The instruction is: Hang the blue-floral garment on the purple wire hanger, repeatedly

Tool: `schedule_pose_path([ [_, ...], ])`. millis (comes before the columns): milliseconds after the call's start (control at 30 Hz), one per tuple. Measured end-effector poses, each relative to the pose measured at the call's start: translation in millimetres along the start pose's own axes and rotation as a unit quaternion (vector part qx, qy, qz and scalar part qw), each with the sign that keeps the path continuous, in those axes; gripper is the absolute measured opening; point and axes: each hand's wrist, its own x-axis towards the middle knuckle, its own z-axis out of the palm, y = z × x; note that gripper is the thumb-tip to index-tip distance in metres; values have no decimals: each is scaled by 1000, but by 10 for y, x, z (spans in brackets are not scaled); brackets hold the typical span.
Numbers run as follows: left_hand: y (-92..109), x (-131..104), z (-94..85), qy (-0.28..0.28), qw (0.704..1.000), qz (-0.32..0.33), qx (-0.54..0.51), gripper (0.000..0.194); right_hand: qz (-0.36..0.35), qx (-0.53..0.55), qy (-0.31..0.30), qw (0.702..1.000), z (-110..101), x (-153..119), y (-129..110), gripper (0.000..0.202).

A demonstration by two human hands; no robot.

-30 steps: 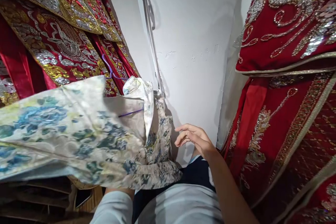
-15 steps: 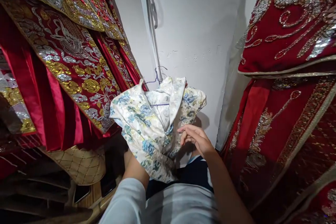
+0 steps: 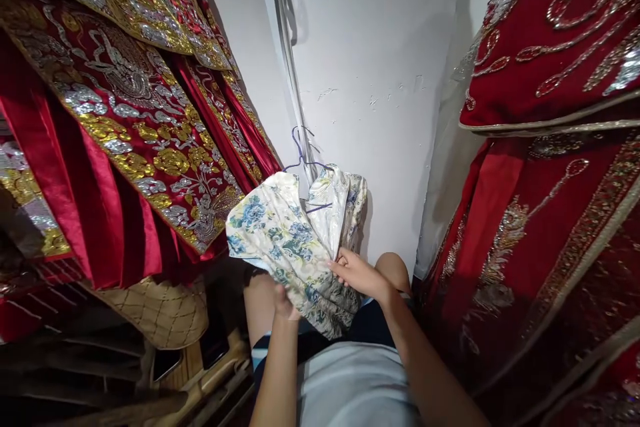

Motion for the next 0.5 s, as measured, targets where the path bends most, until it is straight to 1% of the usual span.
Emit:
schedule_pose_path([
  [100,29,-15,180,-37,990,-104,-88,41,11,-30,-6,999,64,23,-5,33],
  [167,59,-13,239,-36,980,-139,-138,41,34,-51,-12,998,75,24,-8,33],
  [267,81,-12,250,-34,973,-151,-173,42,61,-65,-32,996,56,12,-2,35],
  [333,81,-14,230,-16,973,-155,-170,40,66,-69,-43,994,37,-2,-5,34],
  [400,79,-14,210,4,971,-169,-169,39,54,-87,-42,994,18,-22,-23,33],
  [500,71,-11,201,5,965,-198,-171,40,24,-124,-34,991,-10,-62,-64,29],
])
